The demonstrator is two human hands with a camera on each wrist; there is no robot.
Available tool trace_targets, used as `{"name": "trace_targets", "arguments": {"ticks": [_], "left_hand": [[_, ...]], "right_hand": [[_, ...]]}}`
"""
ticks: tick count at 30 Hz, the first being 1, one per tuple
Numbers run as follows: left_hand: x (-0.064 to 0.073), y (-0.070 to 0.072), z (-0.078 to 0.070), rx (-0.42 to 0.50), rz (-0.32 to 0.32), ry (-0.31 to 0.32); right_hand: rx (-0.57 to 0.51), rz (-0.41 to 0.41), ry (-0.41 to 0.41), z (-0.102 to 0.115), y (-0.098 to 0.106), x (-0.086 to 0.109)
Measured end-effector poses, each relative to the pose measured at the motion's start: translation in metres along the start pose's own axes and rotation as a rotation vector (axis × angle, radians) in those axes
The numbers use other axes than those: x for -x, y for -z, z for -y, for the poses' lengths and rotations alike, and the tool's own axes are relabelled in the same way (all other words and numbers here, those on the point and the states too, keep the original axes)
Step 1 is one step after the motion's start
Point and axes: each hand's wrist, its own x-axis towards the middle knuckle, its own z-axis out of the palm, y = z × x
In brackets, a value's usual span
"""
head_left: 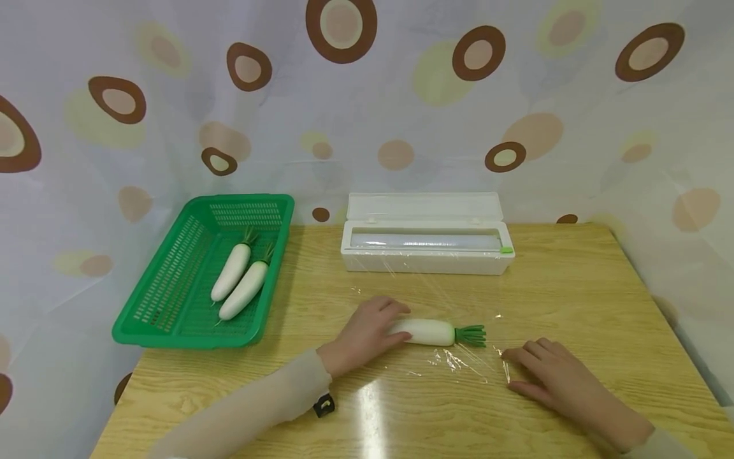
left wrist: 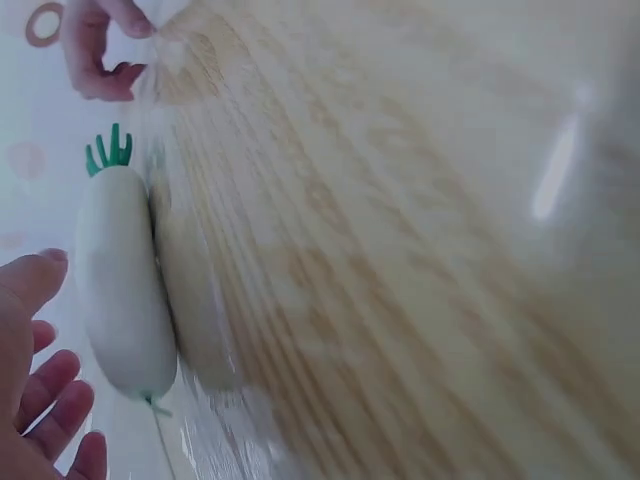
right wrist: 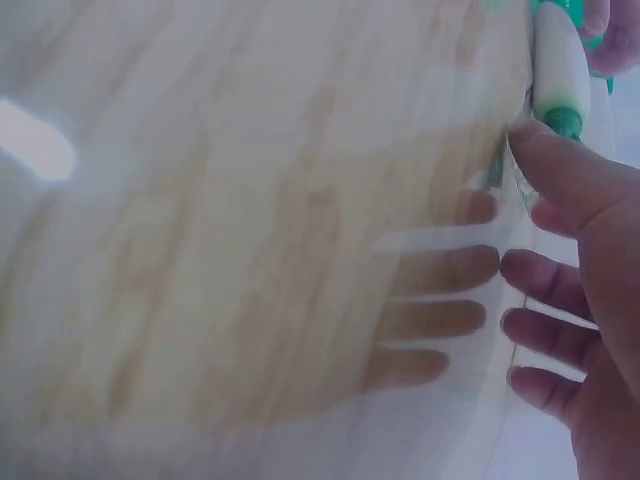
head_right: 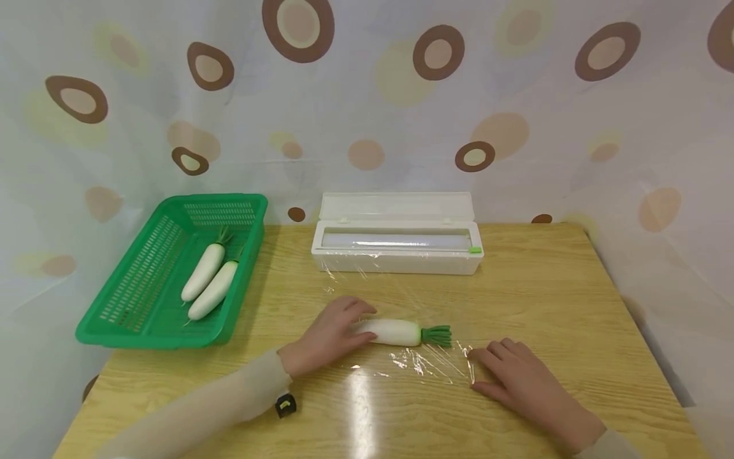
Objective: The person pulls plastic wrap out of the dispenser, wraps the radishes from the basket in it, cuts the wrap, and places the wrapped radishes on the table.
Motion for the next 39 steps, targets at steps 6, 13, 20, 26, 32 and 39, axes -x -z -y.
{"name": "trace_targets", "arguments": {"ticks": [6, 13, 20, 26, 32, 39], "left_hand": [[0.039, 0.018, 0.014, 0.029, -0.042, -0.066], [0.084, 0.031, 0.034, -0.086, 0.072, -0.187], [0.092, 0.032, 0.041, -0.201, 0.097, -0.277], [0.091, 0.034, 0.039, -0.237, 0.09, -0.286], [0.091, 0.039, 0.042, -0.153, 0.038, -0.231], [0.077, 0.045, 0.045, -0.098, -0.027, -0.131]], "right_hand": [[-0.029, -0.013, 0.125, -0.002, 0.003, 0.001], [0.006, -0.036, 0.297, 0.001, 0.006, -0.004], [0.098, -0.024, 0.369, 0.002, 0.006, -0.011], [0.117, 0.01, 0.299, 0.003, 0.005, -0.014], [0.03, 0.004, 0.107, -0.002, 0.014, -0.015], [0.041, -0.012, 0.039, -0.007, 0.021, -0.026]]}}
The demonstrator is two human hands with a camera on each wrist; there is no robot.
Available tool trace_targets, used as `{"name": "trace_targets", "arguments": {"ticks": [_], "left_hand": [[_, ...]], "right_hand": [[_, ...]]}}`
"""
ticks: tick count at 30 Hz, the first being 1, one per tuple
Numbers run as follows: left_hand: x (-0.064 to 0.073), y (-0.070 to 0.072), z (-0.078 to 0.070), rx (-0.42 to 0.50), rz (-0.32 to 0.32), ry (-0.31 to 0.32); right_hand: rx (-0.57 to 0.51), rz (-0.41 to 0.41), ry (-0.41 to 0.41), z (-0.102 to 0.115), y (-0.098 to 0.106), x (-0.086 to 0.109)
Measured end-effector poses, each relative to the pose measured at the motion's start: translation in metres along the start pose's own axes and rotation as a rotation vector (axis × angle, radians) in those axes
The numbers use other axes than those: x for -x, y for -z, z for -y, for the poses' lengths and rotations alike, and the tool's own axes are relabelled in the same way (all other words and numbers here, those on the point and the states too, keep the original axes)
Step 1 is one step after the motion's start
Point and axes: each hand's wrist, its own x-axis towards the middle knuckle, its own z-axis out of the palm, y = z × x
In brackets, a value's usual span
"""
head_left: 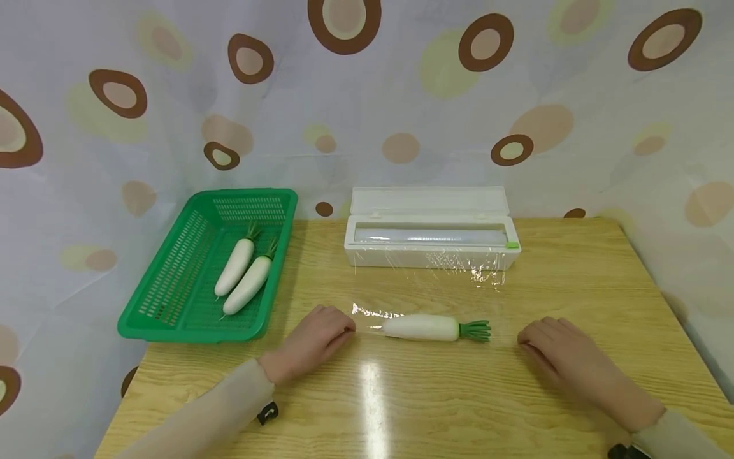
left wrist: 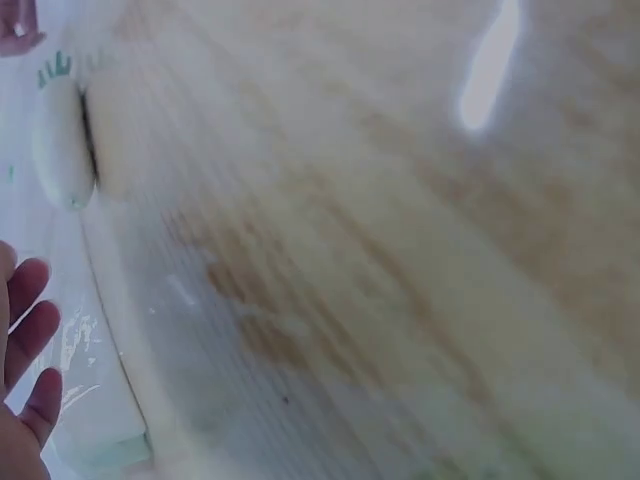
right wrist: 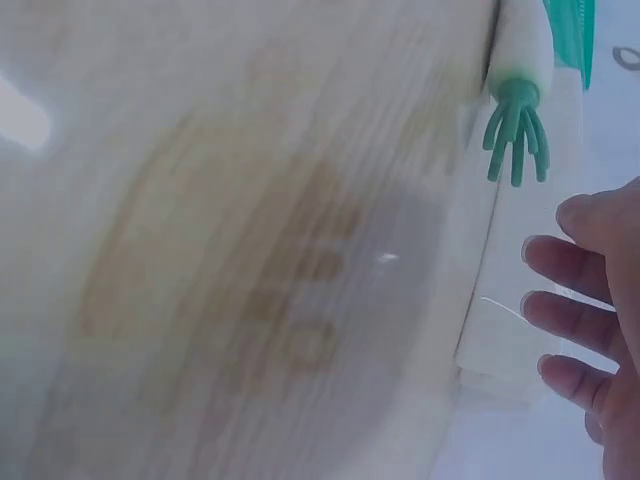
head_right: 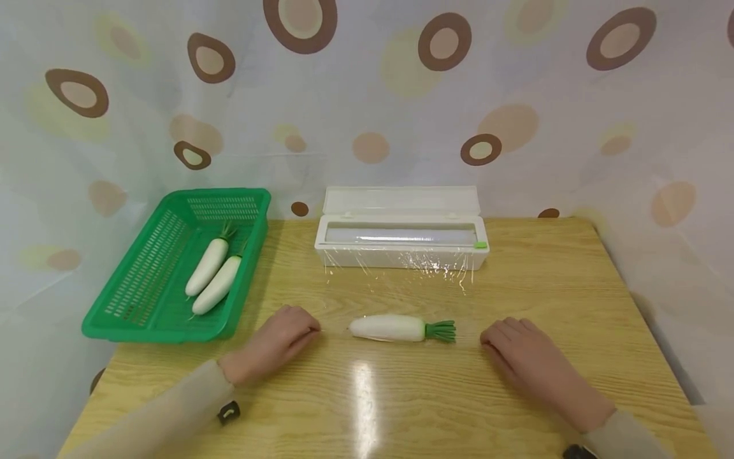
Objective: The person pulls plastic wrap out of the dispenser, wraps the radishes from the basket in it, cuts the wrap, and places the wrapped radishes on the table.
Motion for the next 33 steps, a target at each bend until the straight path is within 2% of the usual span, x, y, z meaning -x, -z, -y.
{"name": "trace_targets", "arguments": {"ticks": [10, 14, 18, 21, 24, 28, 33], "left_hand": [[-0.019, -0.008, 0.003, 0.047, -0.074, 0.163], [-0.022, -0.012, 0.006, 0.081, -0.064, 0.223], [-0.023, -0.02, 0.009, 0.104, -0.035, 0.27], [-0.023, -0.025, 0.009, 0.074, -0.015, 0.27], [-0.024, -0.026, 0.008, 0.018, -0.003, 0.232], [-0.024, -0.026, 0.006, -0.036, -0.005, 0.189], [-0.021, -0.025, 0.006, -0.044, -0.037, 0.212]], "right_hand": [[0.014, -0.044, -0.035, -0.01, -0.006, -0.012], [0.01, -0.036, -0.068, -0.012, -0.009, -0.015], [0.004, 0.007, -0.124, -0.011, -0.013, -0.017], [-0.003, 0.062, -0.168, -0.011, -0.015, -0.017], [-0.009, 0.097, -0.185, -0.01, -0.017, -0.017], [-0.029, 0.089, -0.172, -0.01, -0.021, -0.015], [-0.052, 0.063, -0.144, -0.011, -0.023, -0.013]]}}
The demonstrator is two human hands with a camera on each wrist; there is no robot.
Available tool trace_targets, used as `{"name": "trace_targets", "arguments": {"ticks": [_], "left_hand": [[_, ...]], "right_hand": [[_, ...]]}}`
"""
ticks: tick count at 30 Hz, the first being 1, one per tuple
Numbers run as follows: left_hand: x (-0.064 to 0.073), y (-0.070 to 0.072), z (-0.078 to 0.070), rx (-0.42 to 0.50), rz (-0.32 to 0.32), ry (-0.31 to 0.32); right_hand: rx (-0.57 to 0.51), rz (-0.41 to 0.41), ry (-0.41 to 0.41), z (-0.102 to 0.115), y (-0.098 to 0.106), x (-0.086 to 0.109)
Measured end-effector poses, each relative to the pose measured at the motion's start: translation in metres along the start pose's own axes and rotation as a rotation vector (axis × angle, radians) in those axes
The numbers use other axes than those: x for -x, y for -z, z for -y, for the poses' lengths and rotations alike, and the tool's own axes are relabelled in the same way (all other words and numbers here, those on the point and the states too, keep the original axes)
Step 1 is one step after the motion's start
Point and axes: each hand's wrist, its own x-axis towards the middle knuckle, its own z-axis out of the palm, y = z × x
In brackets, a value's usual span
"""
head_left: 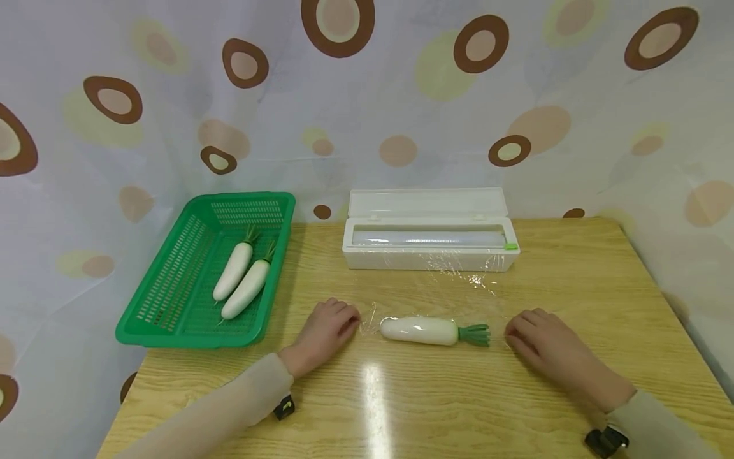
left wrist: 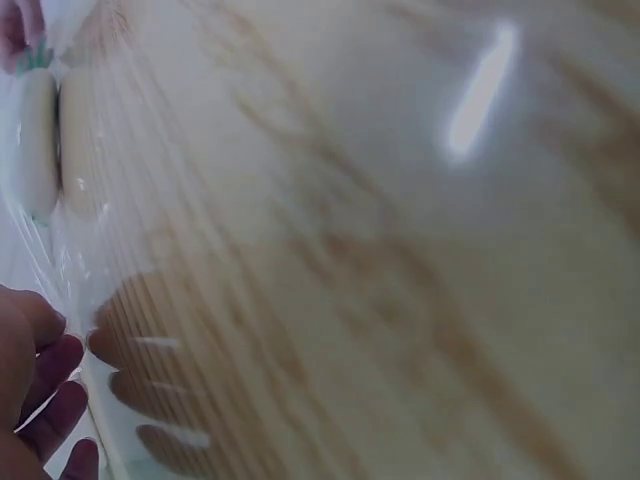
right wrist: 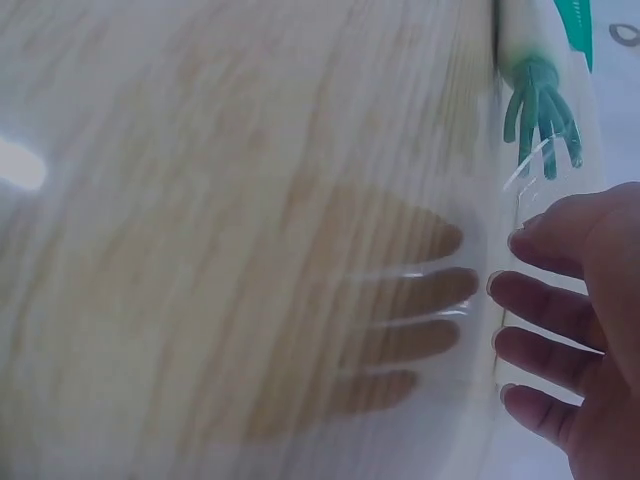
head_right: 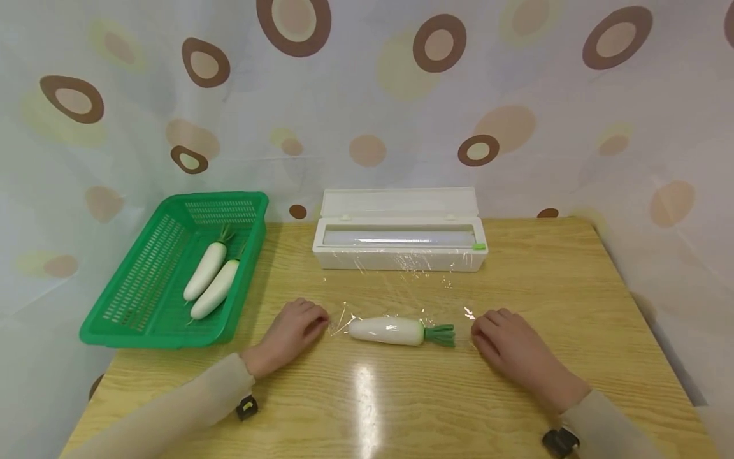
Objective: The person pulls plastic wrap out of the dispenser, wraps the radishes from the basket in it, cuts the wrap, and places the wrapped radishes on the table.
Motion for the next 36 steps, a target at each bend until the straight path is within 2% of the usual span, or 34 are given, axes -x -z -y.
{"name": "trace_targets", "arguments": {"ticks": [5, 8, 11, 14, 16, 20, 26, 31, 36], "left_hand": [[0.005, 0.002, -0.001, -0.004, -0.026, 0.05], [0.004, 0.004, -0.007, 0.012, -0.056, 0.052], [0.0, 0.005, -0.019, 0.03, -0.081, -0.019], [-0.008, 0.004, -0.036, 0.035, -0.077, -0.131], [-0.014, -0.001, -0.047, 0.023, -0.059, -0.193], [-0.025, -0.013, -0.065, 0.0, 0.001, -0.244], [-0.032, -0.023, -0.076, -0.058, 0.063, -0.196], [-0.034, -0.025, -0.074, -0.03, 0.079, -0.164], [-0.036, -0.025, -0.071, -0.031, 0.101, -0.154]], "right_hand": [[0.028, -0.019, -0.009, 0.001, 0.006, 0.002], [0.036, -0.068, 0.008, 0.005, 0.011, 0.0], [0.024, -0.151, 0.088, 0.016, 0.013, -0.007], [0.009, -0.213, 0.19, 0.032, 0.011, -0.018], [0.001, -0.219, 0.242, 0.046, 0.007, -0.025], [0.005, -0.184, 0.284, 0.066, -0.003, -0.035], [0.027, -0.102, 0.219, 0.079, -0.013, -0.043], [0.063, -0.043, 0.165, 0.08, -0.016, -0.043], [0.077, -0.039, 0.149, 0.079, -0.017, -0.043]]}}
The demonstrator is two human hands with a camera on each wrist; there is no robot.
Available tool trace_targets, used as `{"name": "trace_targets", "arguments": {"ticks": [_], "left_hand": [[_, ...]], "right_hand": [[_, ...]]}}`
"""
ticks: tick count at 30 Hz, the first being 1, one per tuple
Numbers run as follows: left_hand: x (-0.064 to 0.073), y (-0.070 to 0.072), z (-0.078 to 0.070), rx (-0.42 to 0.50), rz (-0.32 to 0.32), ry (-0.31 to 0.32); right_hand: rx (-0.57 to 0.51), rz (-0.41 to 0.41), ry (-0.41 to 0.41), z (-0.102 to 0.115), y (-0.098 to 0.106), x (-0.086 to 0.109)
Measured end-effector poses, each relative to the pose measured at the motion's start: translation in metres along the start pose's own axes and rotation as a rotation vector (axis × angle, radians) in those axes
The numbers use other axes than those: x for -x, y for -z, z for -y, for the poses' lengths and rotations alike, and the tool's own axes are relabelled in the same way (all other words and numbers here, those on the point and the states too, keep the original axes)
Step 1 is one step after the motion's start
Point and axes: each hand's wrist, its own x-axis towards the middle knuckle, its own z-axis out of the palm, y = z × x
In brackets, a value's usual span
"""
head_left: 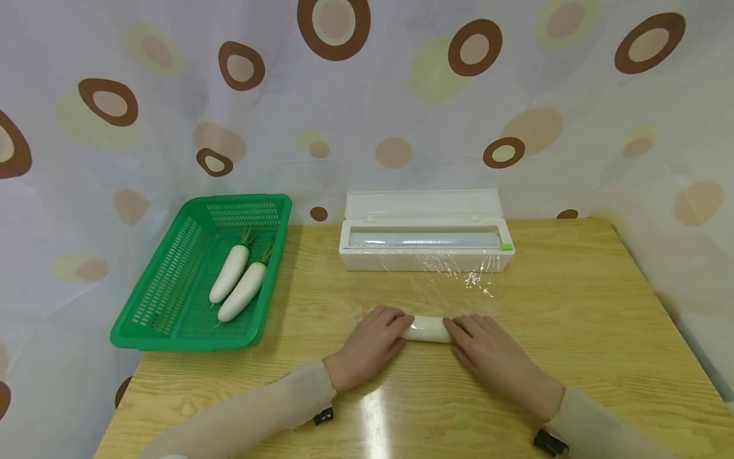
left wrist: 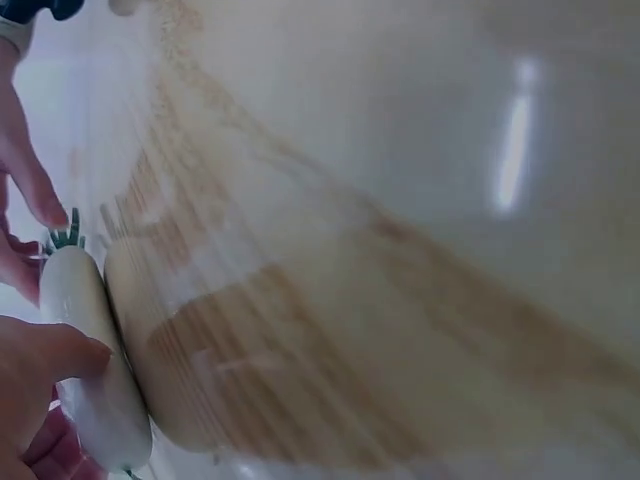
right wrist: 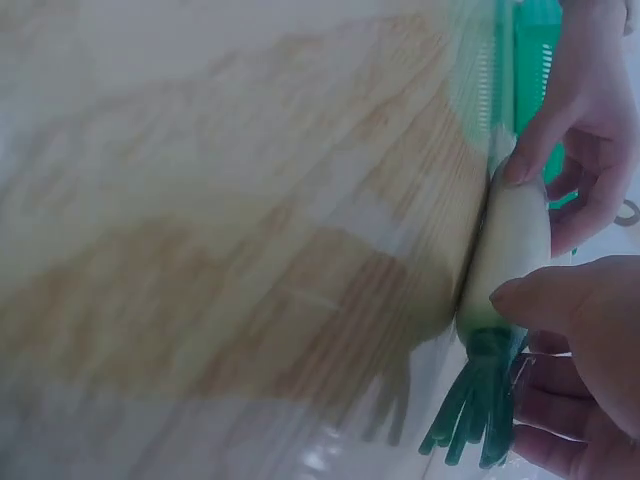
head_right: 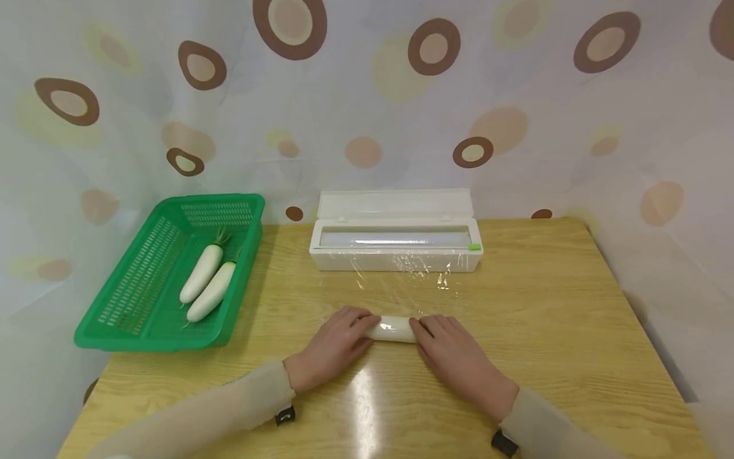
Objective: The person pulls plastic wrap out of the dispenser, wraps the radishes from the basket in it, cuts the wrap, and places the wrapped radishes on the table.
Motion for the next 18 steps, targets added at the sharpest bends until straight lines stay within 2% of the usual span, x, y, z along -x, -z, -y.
{"name": "trace_targets", "arguments": {"ticks": [8, 11, 14, 18], "left_hand": [[-0.007, -0.001, 0.001, -0.086, 0.03, 0.013], [-0.01, -0.001, 0.001, -0.129, 0.046, 0.017], [-0.014, -0.002, 0.001, -0.115, 0.067, 0.041], [-0.017, -0.004, 0.006, -0.052, 0.077, 0.079]], "right_hand": [[0.036, 0.011, -0.024, -0.004, 0.0, -0.004], [0.029, 0.049, -0.05, -0.006, 0.0, -0.007], [0.004, 0.075, -0.073, -0.008, -0.003, -0.01], [-0.043, 0.078, -0.09, -0.013, -0.008, -0.013]]}}
